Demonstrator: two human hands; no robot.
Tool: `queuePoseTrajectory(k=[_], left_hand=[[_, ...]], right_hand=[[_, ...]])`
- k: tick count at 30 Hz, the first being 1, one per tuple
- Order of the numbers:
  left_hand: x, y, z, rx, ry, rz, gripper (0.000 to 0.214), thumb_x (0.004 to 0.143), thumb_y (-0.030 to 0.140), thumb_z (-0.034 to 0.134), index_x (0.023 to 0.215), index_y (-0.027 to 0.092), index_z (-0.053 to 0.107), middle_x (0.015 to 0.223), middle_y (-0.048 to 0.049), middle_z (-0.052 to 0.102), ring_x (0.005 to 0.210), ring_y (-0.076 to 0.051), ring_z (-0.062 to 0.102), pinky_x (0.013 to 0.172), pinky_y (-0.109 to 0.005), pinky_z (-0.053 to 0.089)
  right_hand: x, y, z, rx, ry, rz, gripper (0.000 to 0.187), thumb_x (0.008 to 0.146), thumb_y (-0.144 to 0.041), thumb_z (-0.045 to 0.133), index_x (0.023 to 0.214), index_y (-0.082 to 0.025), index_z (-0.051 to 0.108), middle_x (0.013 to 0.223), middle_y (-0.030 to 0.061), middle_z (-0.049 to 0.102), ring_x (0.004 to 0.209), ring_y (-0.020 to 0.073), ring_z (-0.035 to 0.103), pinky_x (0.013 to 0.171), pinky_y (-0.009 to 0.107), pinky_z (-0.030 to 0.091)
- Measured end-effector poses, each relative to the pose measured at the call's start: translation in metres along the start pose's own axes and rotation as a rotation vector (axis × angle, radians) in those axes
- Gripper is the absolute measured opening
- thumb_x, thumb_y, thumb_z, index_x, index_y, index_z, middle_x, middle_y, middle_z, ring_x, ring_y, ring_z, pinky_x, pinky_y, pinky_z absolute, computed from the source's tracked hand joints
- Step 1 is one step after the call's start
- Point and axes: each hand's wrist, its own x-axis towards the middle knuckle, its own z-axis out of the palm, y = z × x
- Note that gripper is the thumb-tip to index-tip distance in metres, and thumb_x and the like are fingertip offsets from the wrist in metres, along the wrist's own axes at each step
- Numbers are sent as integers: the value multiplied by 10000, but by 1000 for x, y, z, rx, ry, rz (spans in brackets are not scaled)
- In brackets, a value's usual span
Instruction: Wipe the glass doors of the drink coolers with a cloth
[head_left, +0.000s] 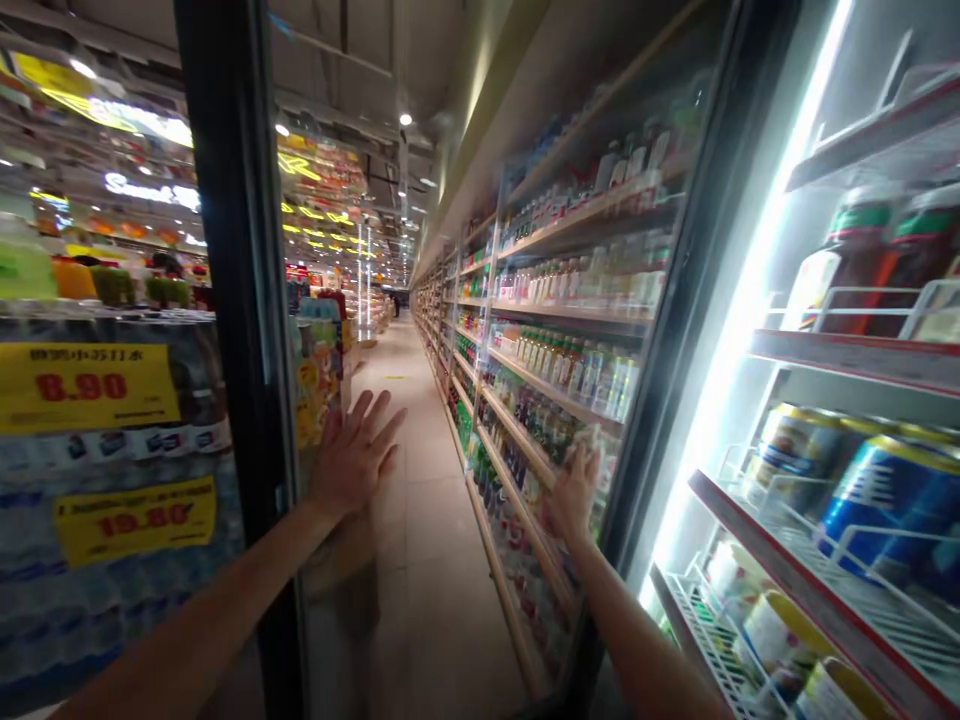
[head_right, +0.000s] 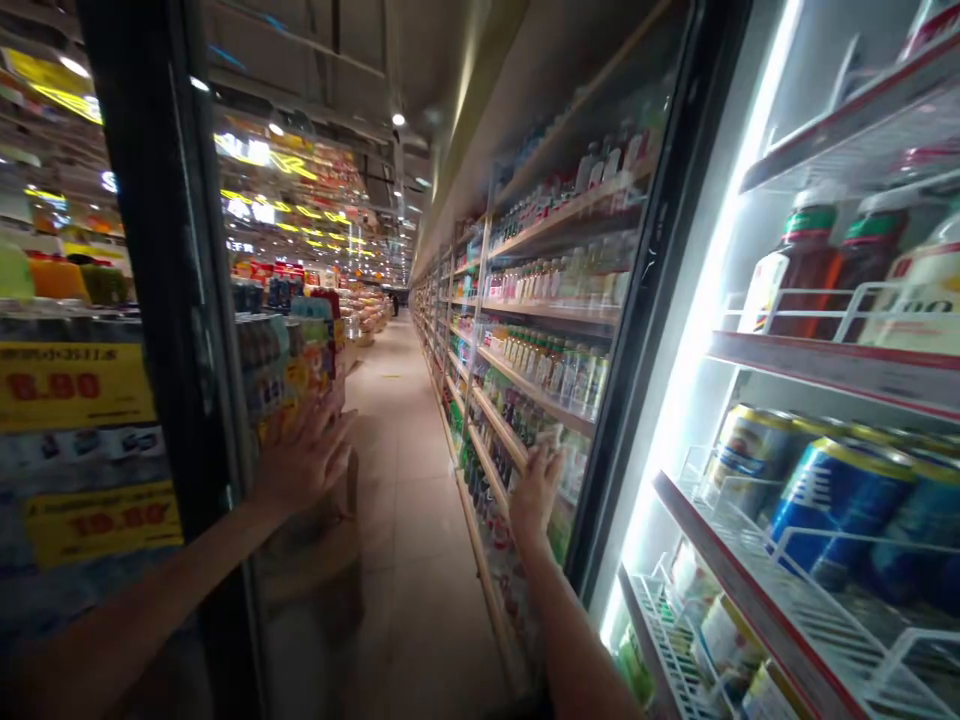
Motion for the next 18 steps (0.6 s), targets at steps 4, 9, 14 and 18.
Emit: queuePoseTrajectory(k=[4,9,14,18], left_hand=[[1,-4,2,-29,-13,10,427,886,325,477,1305,246,462,1420,-90,410,1386,-226,227,1128,-474,123],[0,-7,2,-43,-32,37,447,881,307,507,1317,236,440,1439,-98,377,1399,-214,183,1124,-485,121],[2,-9,9,-18,21,66,509,871,293,519,1357,235,381,1462,-109,334,1409,-207,144,1126,-487,108],[-1,-13,16,-27,35,67,552,881,297,500,1398,271,307,1483,-91,296,1410,-204,137,1130,-492,92]], right_hand=[[-43,-17,12,19,-240,-603,604,812,-36,370,1341,-322,431,1456,39,348,1402,237,180,1058,491,343],[-21,19,8,-58,21,-112,558,858,-127,338,1414,-166,321,1472,176,269,1385,303,203,1023,549,359],[-32,-3,20,-32,-53,-239,590,839,-107,363,1419,-205,313,1508,132,208,1399,308,148,1048,551,328],[-47,-9,20,19,-208,-563,615,797,-55,423,1322,-376,435,1442,-16,380,1368,204,276,1080,433,333]])
